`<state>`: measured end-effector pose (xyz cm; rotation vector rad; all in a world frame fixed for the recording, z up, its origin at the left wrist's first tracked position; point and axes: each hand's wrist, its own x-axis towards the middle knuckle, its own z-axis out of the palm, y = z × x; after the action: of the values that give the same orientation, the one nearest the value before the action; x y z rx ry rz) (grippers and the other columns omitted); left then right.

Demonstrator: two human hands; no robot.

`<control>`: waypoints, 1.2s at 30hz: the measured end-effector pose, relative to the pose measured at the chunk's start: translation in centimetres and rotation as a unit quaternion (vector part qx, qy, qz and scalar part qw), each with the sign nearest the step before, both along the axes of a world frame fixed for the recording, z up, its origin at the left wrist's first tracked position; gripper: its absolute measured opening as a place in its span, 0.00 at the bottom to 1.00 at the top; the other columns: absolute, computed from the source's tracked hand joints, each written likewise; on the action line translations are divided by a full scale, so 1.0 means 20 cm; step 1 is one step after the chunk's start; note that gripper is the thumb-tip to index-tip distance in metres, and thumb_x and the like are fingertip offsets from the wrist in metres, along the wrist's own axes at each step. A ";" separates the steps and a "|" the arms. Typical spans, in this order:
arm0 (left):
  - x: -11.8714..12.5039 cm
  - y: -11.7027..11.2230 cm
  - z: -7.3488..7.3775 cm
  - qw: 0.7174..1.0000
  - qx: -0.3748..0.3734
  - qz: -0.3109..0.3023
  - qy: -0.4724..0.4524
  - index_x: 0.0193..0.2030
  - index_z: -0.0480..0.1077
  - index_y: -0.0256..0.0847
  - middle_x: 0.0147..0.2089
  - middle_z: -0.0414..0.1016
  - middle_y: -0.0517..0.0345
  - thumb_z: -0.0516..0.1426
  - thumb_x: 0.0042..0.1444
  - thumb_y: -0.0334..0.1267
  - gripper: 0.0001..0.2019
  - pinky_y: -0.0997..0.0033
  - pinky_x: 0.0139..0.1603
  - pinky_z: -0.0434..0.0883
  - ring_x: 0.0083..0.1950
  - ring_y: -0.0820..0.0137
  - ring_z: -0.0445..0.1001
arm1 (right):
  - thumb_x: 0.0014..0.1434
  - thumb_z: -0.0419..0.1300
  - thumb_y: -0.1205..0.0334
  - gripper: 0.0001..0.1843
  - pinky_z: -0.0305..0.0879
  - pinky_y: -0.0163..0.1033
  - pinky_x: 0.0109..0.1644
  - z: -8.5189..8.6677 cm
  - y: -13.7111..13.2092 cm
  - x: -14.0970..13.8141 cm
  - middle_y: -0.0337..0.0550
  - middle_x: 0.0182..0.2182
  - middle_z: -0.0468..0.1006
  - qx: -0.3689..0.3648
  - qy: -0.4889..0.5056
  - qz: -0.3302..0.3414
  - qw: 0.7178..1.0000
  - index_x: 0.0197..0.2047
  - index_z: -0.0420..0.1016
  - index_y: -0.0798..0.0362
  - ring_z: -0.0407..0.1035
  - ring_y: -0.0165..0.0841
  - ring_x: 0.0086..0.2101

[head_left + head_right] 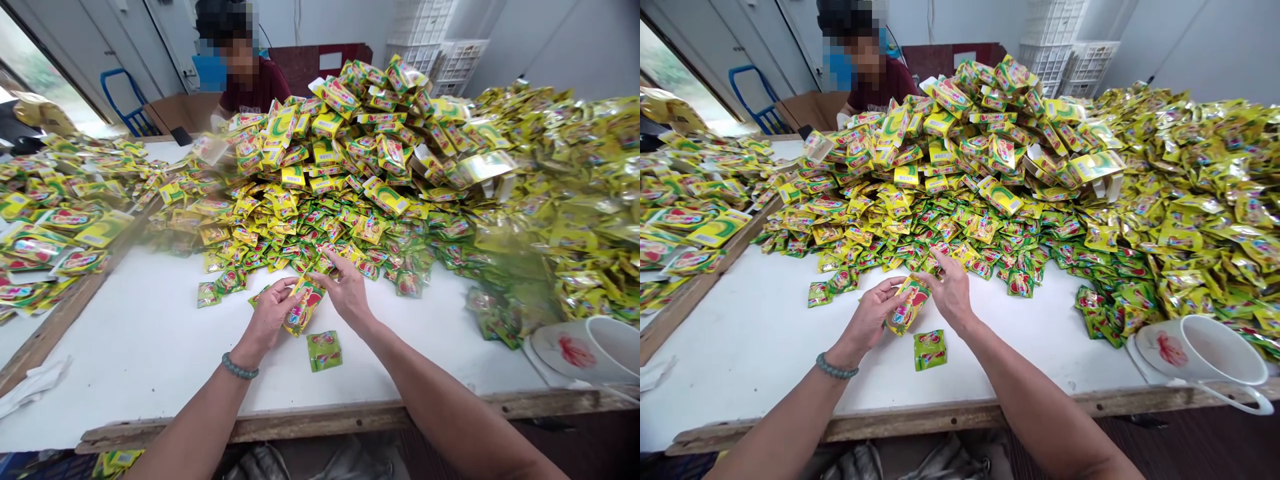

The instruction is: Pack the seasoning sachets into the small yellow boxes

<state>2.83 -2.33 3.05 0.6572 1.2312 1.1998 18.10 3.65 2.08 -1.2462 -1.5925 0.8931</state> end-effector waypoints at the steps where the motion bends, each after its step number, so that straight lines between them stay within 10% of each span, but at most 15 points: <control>1: 0.00 0.00 0.00 1.000 0.002 0.002 -0.006 0.46 0.73 0.37 0.35 0.83 0.54 0.74 0.35 0.45 0.31 0.70 0.35 0.74 0.33 0.66 0.80 | 0.57 0.66 0.47 0.28 0.66 0.44 0.43 0.00 -0.01 0.00 0.46 0.36 0.78 0.033 -0.022 0.001 0.999 0.57 0.77 0.53 0.67 0.39 0.38; 18: -0.05 0.01 0.00 0.997 0.007 -0.009 -0.076 0.46 0.76 0.36 0.36 0.83 0.54 0.75 0.37 0.39 0.27 0.73 0.34 0.76 0.31 0.70 0.80 | 0.52 0.68 0.46 0.17 0.65 0.39 0.35 -0.02 -0.02 -0.01 0.38 0.28 0.75 -0.048 0.126 0.060 0.989 0.36 0.76 0.51 0.66 0.33 0.29; 26: -0.02 0.01 0.01 0.998 0.022 0.000 -0.066 0.50 0.76 0.37 0.37 0.84 0.55 0.74 0.39 0.38 0.29 0.74 0.35 0.76 0.33 0.70 0.80 | 0.52 0.67 0.41 0.20 0.66 0.44 0.45 0.00 0.00 0.02 0.42 0.36 0.77 -0.042 0.101 0.068 0.992 0.27 0.77 0.50 0.70 0.38 0.39; 36: -0.01 0.01 -0.01 0.999 0.032 -0.013 -0.036 0.49 0.76 0.36 0.36 0.84 0.54 0.74 0.38 0.39 0.28 0.73 0.37 0.75 0.34 0.69 0.80 | 0.61 0.63 0.61 0.05 0.61 0.48 0.49 0.04 -0.05 0.01 0.42 0.33 0.81 0.069 -0.077 0.093 0.990 0.35 0.82 0.47 0.71 0.40 0.40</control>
<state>2.66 -2.22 2.92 0.6696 1.1240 1.2361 18.22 2.56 2.98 -1.1038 -1.8848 0.8012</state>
